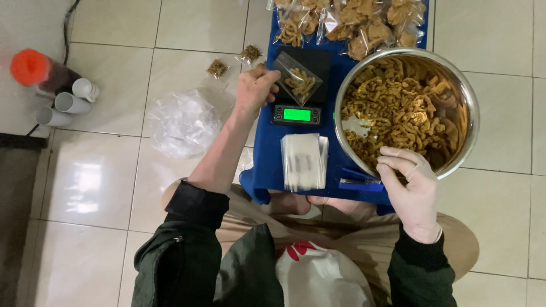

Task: Packaging fried food into small plastic bags and weighing them on a digital scale

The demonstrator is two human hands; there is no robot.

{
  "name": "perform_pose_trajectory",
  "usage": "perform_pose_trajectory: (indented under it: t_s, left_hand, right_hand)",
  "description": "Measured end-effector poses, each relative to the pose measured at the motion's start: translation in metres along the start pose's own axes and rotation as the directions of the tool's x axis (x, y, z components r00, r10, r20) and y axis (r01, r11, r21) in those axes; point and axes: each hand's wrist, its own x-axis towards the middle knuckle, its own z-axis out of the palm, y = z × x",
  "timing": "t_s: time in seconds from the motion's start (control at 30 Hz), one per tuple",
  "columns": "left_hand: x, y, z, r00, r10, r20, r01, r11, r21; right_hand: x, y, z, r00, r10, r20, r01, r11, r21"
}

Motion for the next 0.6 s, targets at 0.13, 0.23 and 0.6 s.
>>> perform_pose_trajectory:
  t_s: [0.13,0.23,0.6]
  left_hand:
    - [-0.013,0.016,-0.015,0.998,-0.055,-0.04,0.056,0.998,0.015]
    - [-0.024,0.023,-0.021,0.995,-0.074,-0.07,0.075,0.997,0.007]
    - [-0.025,0.023,-0.027,0.999,-0.004,-0.048,0.003,1.0,-0.021]
  right_hand:
    - [-0.003,0.006,0.0,1.0,0.003,0.01,-0.003,1.0,-0.022]
    - [-0.003,0.005,0.0,1.0,0.004,0.009,-0.004,1.0,-0.011]
    - [-0.003,0.006,0.003,1.0,-0.012,-0.003,0.012,1.0,-0.01]
